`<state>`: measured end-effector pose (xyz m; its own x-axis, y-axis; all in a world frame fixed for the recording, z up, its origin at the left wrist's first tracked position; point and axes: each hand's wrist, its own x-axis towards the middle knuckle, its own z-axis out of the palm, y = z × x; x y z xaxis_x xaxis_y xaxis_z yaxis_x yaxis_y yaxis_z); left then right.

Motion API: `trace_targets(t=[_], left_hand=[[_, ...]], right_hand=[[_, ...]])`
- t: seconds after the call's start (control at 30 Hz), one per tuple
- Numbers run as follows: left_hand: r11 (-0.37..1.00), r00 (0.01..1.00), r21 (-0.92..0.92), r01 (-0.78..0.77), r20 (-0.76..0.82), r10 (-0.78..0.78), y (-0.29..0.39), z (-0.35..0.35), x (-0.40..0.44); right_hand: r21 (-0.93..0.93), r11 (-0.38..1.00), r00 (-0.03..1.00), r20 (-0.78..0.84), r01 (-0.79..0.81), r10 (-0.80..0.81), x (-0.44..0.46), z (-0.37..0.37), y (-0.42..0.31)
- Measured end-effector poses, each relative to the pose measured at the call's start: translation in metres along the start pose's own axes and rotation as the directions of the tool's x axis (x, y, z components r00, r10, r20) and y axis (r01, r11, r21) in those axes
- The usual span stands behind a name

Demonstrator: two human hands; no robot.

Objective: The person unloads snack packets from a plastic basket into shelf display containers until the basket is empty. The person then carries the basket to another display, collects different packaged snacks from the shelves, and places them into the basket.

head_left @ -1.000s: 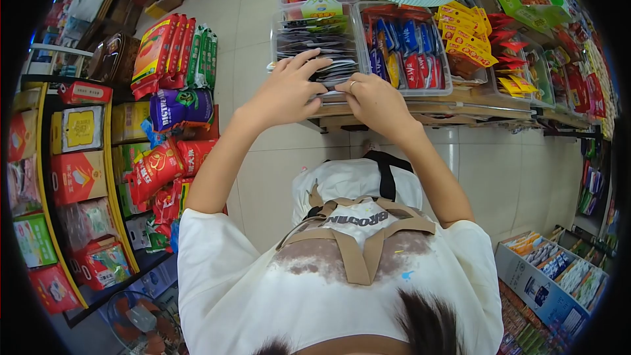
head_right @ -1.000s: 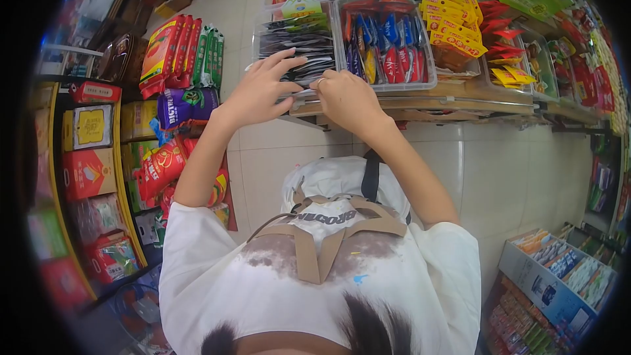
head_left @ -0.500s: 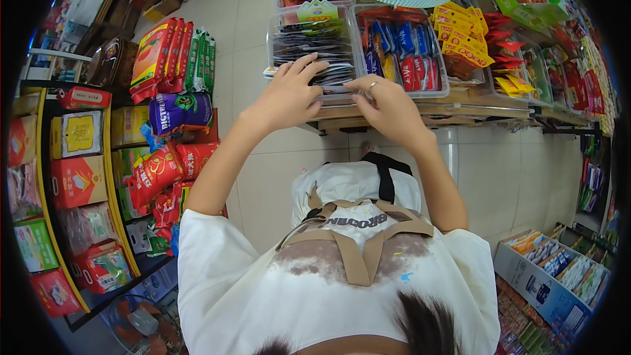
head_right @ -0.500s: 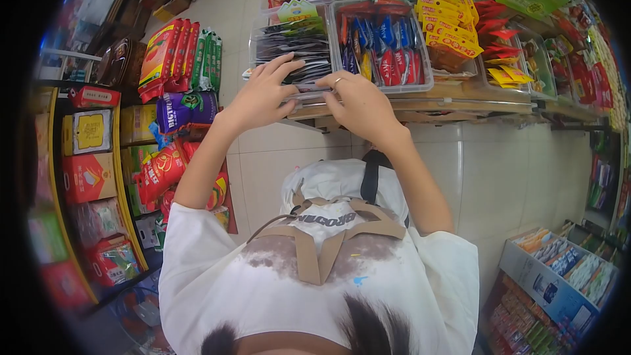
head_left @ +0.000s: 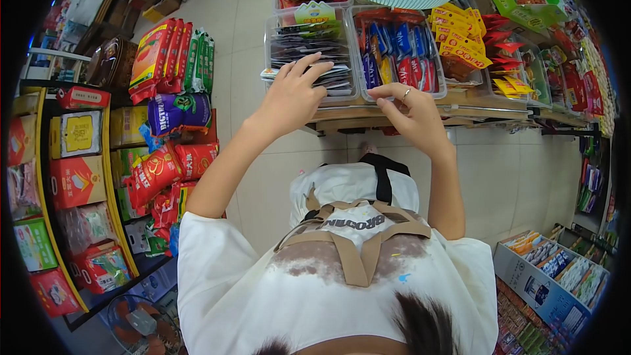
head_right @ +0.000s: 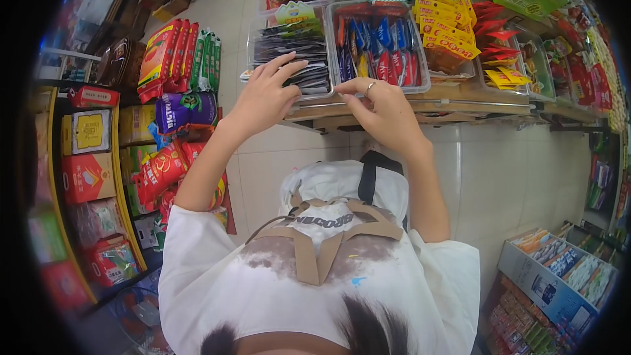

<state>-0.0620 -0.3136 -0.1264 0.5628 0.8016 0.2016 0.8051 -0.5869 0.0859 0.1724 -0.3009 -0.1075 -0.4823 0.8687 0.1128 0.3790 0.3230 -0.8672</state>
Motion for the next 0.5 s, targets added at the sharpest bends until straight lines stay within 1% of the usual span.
trace_targets(t=[0.07, 0.1, 0.17, 0.2, 0.23, 0.27, 0.3, 0.33, 0.37, 0.4, 0.43, 0.5], left_hand=[[1.0, 1.0, -0.026, 0.012, 0.014, -0.012, 0.0, 0.002, -0.002], [0.998, 0.999, -0.051, 0.025, 0.027, -0.023, 0.001, 0.001, -0.002], [0.998, 0.999, -0.045, 0.035, 0.02, -0.034, 0.005, -0.004, -0.006], [0.998, 0.999, -0.04, 0.047, 0.021, -0.047, 0.009, -0.007, -0.008], [0.998, 0.999, -0.035, 0.045, 0.012, -0.045, 0.014, -0.01, -0.01], [0.994, 0.995, -0.068, 0.089, -0.043, -0.092, 0.02, -0.014, -0.012], [0.986, 0.986, -0.105, 0.131, -0.095, -0.141, 0.025, -0.018, -0.015], [0.987, 0.986, -0.103, 0.127, -0.099, -0.137, 0.028, -0.023, -0.018], [0.976, 0.98, -0.159, 0.147, -0.113, -0.165, 0.029, -0.028, -0.022], [0.962, 0.973, -0.215, 0.166, -0.125, -0.196, 0.03, -0.032, -0.027], [0.962, 0.972, -0.215, 0.166, -0.127, -0.196, 0.031, -0.034, -0.033], [0.945, 0.958, -0.269, 0.188, -0.16, -0.237, 0.031, -0.038, -0.046]], right_hand=[[0.03, 0.997, 0.997, 0.049, -0.068, 0.066, -0.001, 0.0, 0.0], [0.028, 0.997, 0.997, 0.049, -0.066, 0.065, -0.001, -0.001, 0.0], [0.099, 0.993, 0.998, 0.008, -0.061, 0.061, 0.0, -0.006, 0.001], [0.093, 0.994, 0.999, 0.004, -0.053, 0.053, 0.003, -0.011, 0.005], [0.182, 0.982, 0.994, -0.09, -0.041, 0.059, 0.006, -0.018, 0.01], [0.271, 0.962, 0.981, -0.181, -0.022, 0.073, 0.011, -0.025, 0.013], [0.368, 0.929, 0.977, -0.179, -0.043, 0.116, 0.016, -0.04, 0.009], [0.365, 0.93, 0.977, -0.183, -0.038, 0.112, 0.023, -0.051, 0.015], [0.537, 0.837, 0.954, -0.182, -0.104, 0.236, 0.031, -0.064, 0.023], [0.69, 0.707, 0.922, -0.156, -0.156, 0.356, 0.04, -0.074, 0.029], [0.688, 0.708, 0.922, -0.156, -0.155, 0.354, 0.05, -0.082, 0.034], [0.698, 0.668, 0.922, -0.031, -0.256, 0.386, 0.072, -0.096, 0.041]])
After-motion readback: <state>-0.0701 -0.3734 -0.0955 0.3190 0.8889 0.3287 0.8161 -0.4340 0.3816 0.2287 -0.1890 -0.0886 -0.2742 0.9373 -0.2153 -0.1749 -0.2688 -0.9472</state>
